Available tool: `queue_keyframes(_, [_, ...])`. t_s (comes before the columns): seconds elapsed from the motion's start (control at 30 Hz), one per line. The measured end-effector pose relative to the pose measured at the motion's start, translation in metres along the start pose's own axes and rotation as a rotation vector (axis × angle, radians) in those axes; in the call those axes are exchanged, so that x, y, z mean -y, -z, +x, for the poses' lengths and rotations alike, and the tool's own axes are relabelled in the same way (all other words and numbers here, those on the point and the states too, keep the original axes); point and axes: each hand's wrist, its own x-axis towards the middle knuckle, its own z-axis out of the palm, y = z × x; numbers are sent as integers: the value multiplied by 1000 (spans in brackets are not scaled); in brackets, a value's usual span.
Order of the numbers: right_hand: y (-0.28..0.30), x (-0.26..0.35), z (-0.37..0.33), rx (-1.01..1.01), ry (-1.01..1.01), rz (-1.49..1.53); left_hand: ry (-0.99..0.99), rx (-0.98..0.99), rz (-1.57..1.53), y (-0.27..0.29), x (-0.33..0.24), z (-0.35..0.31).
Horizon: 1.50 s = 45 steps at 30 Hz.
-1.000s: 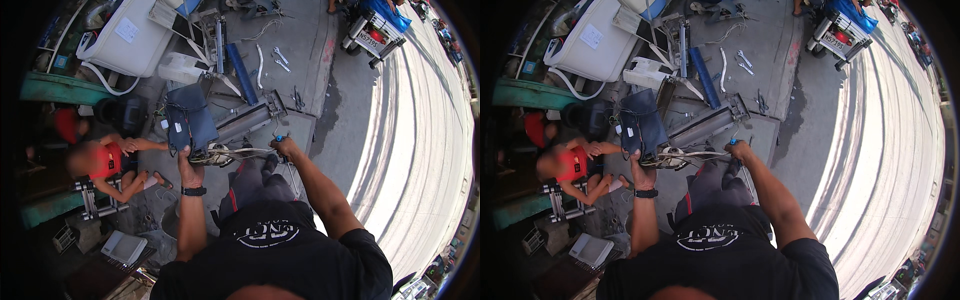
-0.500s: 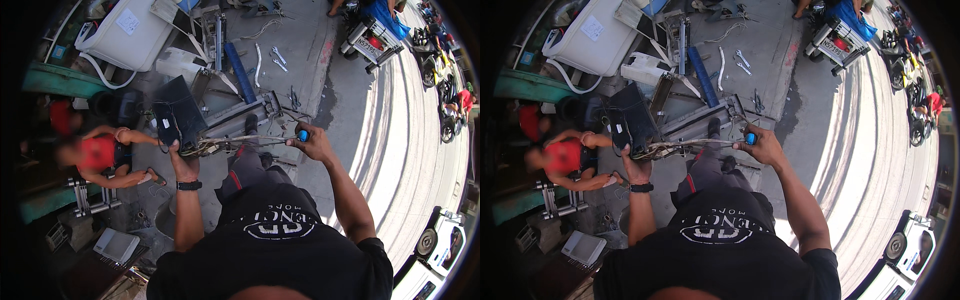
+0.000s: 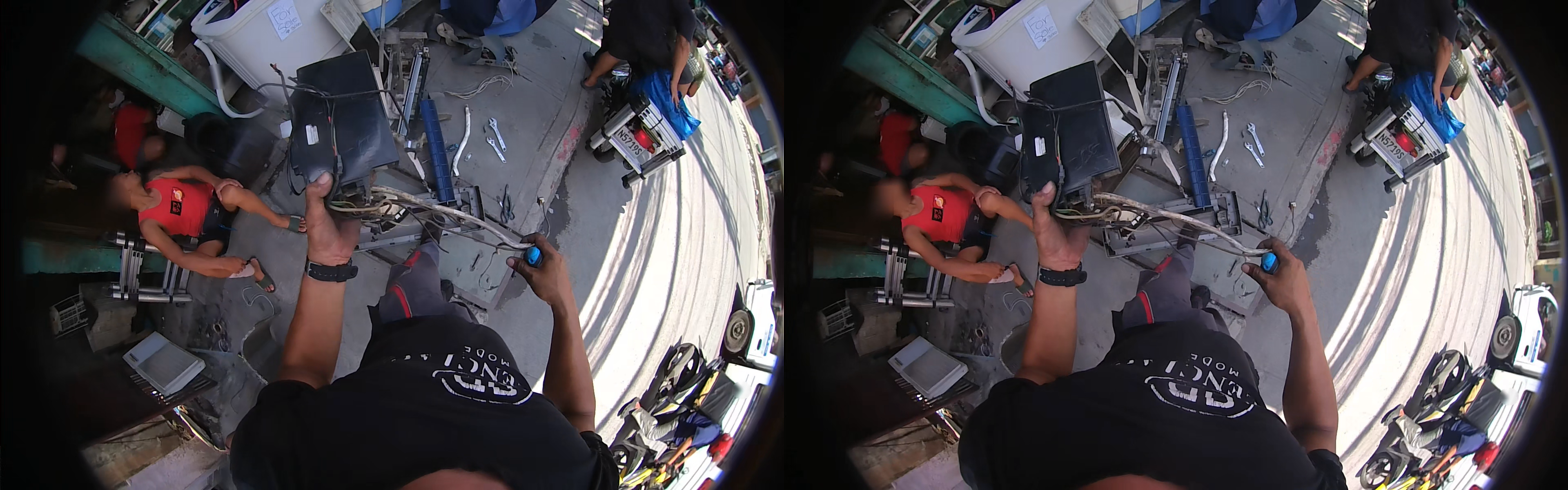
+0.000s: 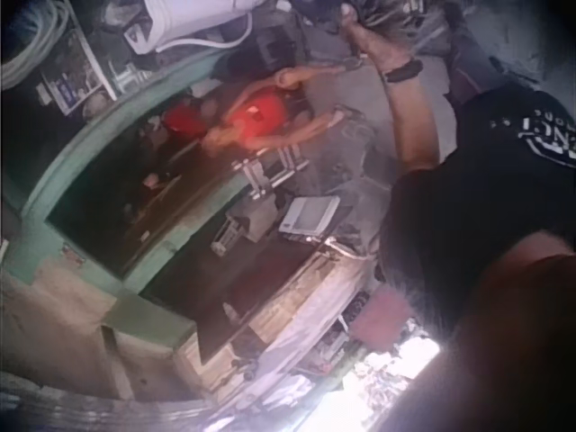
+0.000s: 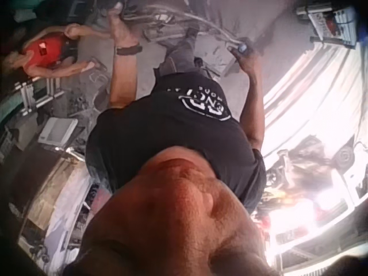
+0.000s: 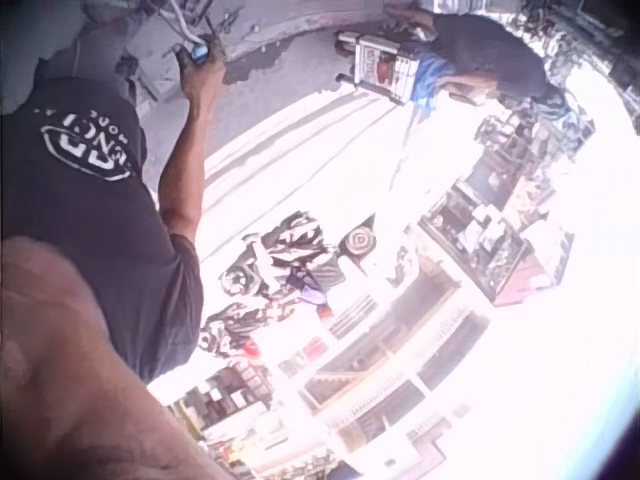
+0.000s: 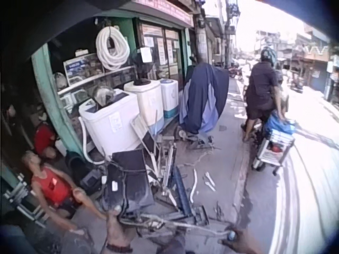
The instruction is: The person disassembles an air conditioning unit by hand and using a screwdriver, removing plastic housing, the internal fan roller, and the control circuit components.
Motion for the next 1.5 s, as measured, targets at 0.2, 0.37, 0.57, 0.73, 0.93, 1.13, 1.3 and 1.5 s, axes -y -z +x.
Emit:
queue_keyframes(0.2, [-40, -9, 0, 32, 127, 117, 6, 44, -37, -24, -42, -22])
queue_keyframes(0.37, [-82, 11, 9, 162, 132, 143, -91, 8, -35, -31, -72, -46])
queue_keyframes(0.57, [-130, 40, 33, 267, 259, 157, -76, -26, -98, -42, -101, -61])
queue_keyframes(0.73, [-167, 76, 53, 278, 430, 45, -81, -37, -159, -24, -125, -52])
queue_keyframes(0.93, [-267, 140, 98, 378, 657, 138, -68, -39, -199, 10, -185, -22])
queue_keyframes(1.13, [-361, 235, 131, 785, 307, 533, -34, 9, -244, 63, -267, 46])
queue_keyframes(1.3, [-405, 323, 160, 820, 193, 535, -28, 51, -206, 100, -339, 109])
queue_keyframes(1.5, [-405, 422, 166, 742, 125, 673, -19, 44, -325, 126, -422, 161])
